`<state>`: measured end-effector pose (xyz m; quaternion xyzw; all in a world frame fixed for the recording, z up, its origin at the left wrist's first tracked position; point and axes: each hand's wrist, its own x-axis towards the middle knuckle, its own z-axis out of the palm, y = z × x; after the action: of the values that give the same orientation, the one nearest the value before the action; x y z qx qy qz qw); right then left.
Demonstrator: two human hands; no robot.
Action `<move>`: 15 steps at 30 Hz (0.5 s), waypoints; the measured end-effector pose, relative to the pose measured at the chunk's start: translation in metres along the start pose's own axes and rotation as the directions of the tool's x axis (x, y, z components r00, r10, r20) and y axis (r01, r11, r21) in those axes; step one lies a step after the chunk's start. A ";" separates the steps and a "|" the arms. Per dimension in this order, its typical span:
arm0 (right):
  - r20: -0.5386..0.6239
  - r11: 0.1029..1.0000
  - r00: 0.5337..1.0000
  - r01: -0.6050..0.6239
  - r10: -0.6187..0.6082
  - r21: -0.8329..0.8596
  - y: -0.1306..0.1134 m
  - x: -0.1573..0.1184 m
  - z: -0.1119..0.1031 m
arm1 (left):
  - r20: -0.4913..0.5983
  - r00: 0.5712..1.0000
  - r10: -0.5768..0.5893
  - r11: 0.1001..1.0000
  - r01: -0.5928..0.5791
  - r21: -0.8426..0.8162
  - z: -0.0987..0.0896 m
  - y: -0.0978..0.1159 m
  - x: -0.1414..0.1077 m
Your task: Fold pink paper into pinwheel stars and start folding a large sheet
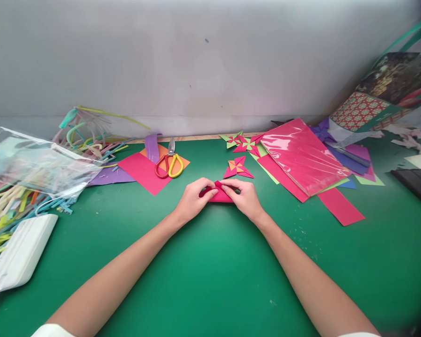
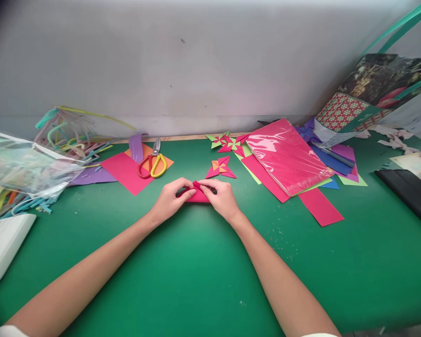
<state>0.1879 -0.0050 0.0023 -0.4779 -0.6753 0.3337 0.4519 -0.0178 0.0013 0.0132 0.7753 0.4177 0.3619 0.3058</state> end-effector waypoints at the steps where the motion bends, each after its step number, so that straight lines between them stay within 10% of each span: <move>1: 0.011 1.000 1.000 -0.006 0.006 0.000 -0.002 0.000 0.000 | 0.001 1.000 -0.030 0.999 0.030 -0.023 0.000 -0.001 0.000; 15: 0.126 0.998 0.991 -0.050 0.045 0.034 -0.006 -0.002 0.005 | -0.047 0.995 -0.086 0.995 0.083 -0.049 0.001 -0.001 -0.002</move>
<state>0.1818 -0.0090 0.0057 -0.4634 -0.6844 0.3864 0.4094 -0.0186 0.0001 0.0112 0.7404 0.4490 0.3773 0.3284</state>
